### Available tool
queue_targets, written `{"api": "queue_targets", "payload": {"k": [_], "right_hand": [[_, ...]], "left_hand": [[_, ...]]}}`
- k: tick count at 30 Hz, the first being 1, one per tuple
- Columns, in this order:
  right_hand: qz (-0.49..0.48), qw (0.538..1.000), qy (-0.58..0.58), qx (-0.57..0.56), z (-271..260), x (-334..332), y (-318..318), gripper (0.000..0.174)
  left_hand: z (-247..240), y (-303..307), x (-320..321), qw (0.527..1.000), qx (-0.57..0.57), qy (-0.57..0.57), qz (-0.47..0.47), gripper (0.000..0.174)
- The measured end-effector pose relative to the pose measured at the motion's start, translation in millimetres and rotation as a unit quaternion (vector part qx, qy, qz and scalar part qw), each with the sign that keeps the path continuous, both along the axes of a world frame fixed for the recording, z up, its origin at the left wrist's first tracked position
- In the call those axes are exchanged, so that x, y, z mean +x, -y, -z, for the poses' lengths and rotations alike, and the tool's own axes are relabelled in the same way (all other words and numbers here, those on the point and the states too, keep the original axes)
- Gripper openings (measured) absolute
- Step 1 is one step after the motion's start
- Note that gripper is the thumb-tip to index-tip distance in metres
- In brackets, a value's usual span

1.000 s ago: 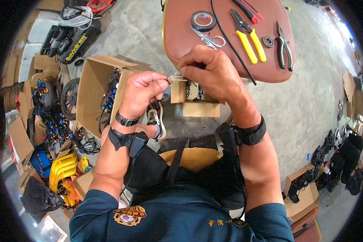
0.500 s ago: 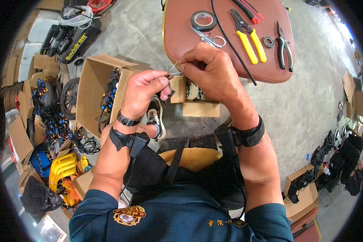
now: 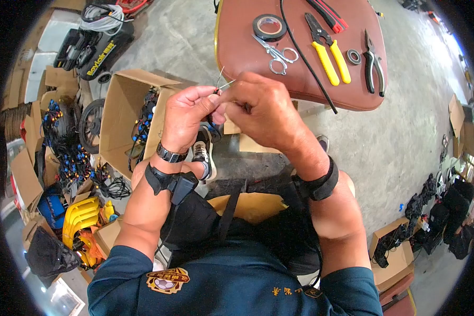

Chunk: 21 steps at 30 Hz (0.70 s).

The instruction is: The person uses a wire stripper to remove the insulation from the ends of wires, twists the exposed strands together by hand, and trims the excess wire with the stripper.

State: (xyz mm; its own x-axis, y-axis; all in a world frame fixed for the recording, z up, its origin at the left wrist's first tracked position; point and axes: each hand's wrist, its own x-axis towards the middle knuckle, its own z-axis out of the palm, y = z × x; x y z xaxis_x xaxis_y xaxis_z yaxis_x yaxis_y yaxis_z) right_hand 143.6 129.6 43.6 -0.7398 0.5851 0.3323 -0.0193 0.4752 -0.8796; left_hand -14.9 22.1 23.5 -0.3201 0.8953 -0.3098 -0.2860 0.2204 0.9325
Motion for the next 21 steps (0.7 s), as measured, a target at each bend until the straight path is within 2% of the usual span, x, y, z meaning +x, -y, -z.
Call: {"api": "queue_targets", "payload": {"k": [12, 18, 21], "right_hand": [[0.014, 1.0, 0.007, 0.013, 2.6, -6.6, 7.0, 0.018], [0.023, 0.997, -0.017, 0.068, 14.2, -6.2, 3.2, 0.018], [0.036, 0.998, 0.014, 0.051, 5.7, -5.4, 4.3, 0.012]], "left_hand": [[-0.8, -0.8, -1.9, 1.0, -0.002, 0.011, -0.017, 0.02], [4.1, -0.5, -1.2, 1.0, 0.015, 0.01, -0.004, 0.022], [2.0, -2.0, -0.8, 1.0, 0.014, 0.014, -0.012, 0.022]]}}
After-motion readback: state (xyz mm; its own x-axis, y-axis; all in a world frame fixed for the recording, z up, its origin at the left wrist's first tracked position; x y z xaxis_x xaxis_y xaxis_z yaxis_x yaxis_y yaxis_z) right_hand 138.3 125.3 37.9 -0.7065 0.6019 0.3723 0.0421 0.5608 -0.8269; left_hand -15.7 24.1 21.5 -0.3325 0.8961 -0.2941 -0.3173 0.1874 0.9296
